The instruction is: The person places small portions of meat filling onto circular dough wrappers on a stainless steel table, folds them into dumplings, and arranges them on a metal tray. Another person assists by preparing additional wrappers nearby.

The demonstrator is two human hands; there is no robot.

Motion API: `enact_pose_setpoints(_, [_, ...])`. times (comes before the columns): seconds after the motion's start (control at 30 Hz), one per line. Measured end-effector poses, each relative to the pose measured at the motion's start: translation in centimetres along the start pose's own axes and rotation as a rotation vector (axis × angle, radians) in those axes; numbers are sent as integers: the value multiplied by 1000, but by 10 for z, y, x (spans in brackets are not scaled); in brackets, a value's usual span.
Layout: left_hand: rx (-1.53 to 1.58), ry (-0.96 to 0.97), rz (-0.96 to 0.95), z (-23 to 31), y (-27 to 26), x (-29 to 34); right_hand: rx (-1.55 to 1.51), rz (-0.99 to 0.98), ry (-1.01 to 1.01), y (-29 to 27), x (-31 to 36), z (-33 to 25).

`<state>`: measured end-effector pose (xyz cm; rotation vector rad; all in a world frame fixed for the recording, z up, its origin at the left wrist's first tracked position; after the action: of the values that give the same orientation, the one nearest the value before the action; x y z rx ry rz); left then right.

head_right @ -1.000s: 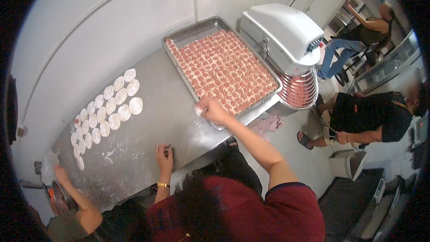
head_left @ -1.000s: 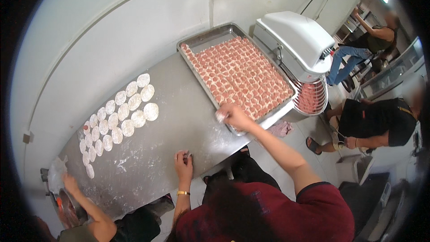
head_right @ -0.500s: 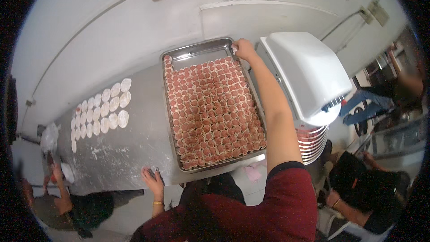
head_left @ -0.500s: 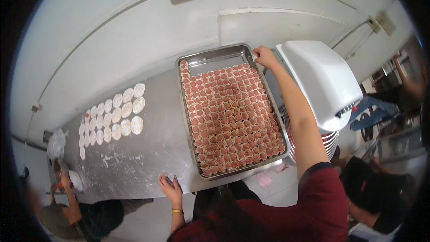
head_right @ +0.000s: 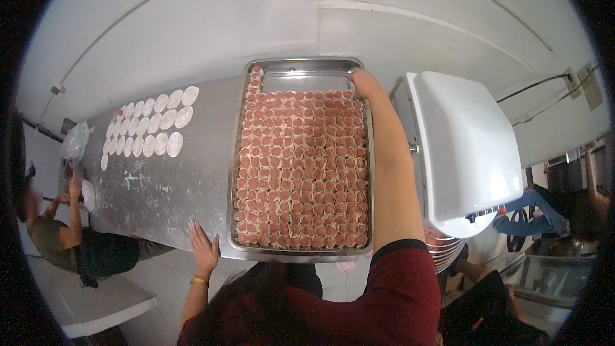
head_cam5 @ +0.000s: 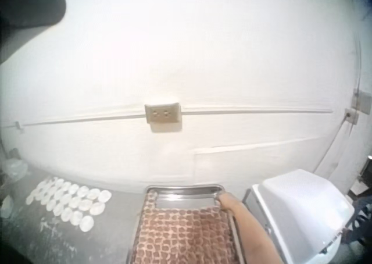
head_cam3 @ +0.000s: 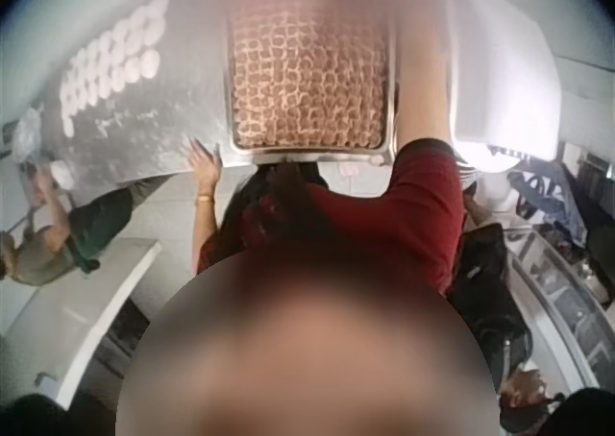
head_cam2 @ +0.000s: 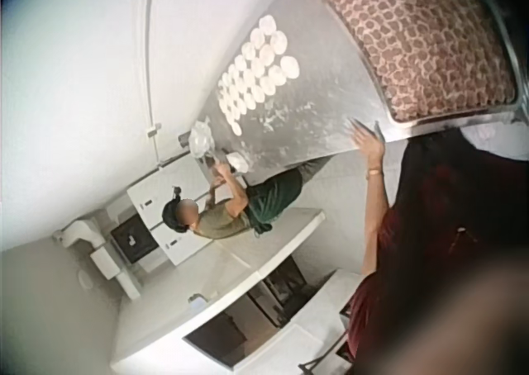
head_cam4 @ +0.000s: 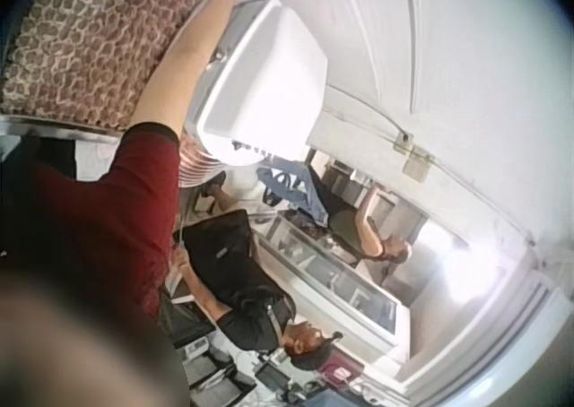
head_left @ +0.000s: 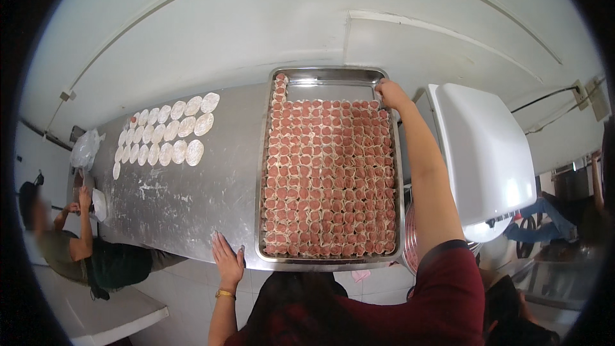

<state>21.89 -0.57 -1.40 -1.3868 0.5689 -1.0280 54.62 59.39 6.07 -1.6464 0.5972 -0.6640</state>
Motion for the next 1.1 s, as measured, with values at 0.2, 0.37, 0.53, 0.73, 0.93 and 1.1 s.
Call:
enact_pose_setpoints(0.2, [-13,-43,-60,3,-2,0,30,-72,-32,11,-6,-1])
enact_pose_setpoints(0.37, [-29,-40,-64,4,-2,0,124,-76,-68,20,0,3])
enact_pose_setpoints(0.53, [-47,-48,-61,4,-1,0,110,-106,-65,20,-1,3])
enact_pose_setpoints(0.73, [-15,-25,-30,7,-5,0,73,-307,32,11,-15,5])
enact_pose_setpoints(0.93, [9,-50,-43,8,-7,1,170,-365,130,5,-26,1])
enact_pose_setpoints(1.1, [34,-71,-59,9,-7,1,140,-383,155,-2,-14,-1])
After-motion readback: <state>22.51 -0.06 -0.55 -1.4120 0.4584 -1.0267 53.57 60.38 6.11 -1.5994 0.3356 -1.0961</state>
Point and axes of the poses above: each hand's wrist, its own x-axis away from the middle knuckle, its own y-axis out of the palm, z = x × y, the point moved 3 cm from there along -x, towards the middle knuckle, and after that the axes turned 10 degrees about -z, right-handed, at the moved point
